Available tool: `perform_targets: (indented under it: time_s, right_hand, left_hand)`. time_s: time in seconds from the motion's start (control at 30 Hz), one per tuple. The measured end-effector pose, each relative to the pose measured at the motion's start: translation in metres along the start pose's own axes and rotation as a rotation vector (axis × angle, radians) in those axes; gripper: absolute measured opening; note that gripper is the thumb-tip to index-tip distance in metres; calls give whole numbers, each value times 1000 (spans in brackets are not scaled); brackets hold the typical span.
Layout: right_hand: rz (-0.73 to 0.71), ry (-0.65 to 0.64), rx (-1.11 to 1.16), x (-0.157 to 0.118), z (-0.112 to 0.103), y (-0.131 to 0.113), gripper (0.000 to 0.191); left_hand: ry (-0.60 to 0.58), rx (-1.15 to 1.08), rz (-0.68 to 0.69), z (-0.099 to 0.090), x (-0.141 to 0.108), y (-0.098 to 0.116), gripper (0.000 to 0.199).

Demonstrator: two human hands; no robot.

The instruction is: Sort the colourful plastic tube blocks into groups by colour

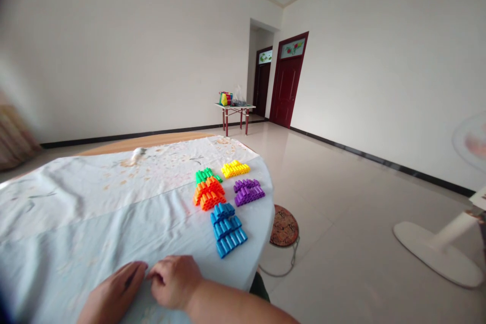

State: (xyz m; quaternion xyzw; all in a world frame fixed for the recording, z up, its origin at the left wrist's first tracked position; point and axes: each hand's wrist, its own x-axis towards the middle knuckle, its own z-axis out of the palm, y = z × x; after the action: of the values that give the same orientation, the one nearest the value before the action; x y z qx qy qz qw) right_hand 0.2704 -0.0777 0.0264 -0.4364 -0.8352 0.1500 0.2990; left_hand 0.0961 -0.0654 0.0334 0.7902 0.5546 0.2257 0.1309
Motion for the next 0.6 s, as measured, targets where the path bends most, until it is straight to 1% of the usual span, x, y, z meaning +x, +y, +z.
perform_targets:
  time_s: [0.2, 0.43, 0.6]
  right_hand:
    - [1, -15, 46, -1, -4, -2, 25]
    - [-10, -20, 121, 0, -10, -2, 24]
    - [-9, -35, 165, 0, -13, -1, 23]
  left_hand:
    - [-8, 43, -67, -1, -7, 2, 30]
    - [-12, 34, -121, -1, -9, 0, 30]
    - [-3, 22, -145, 2, -8, -7, 30]
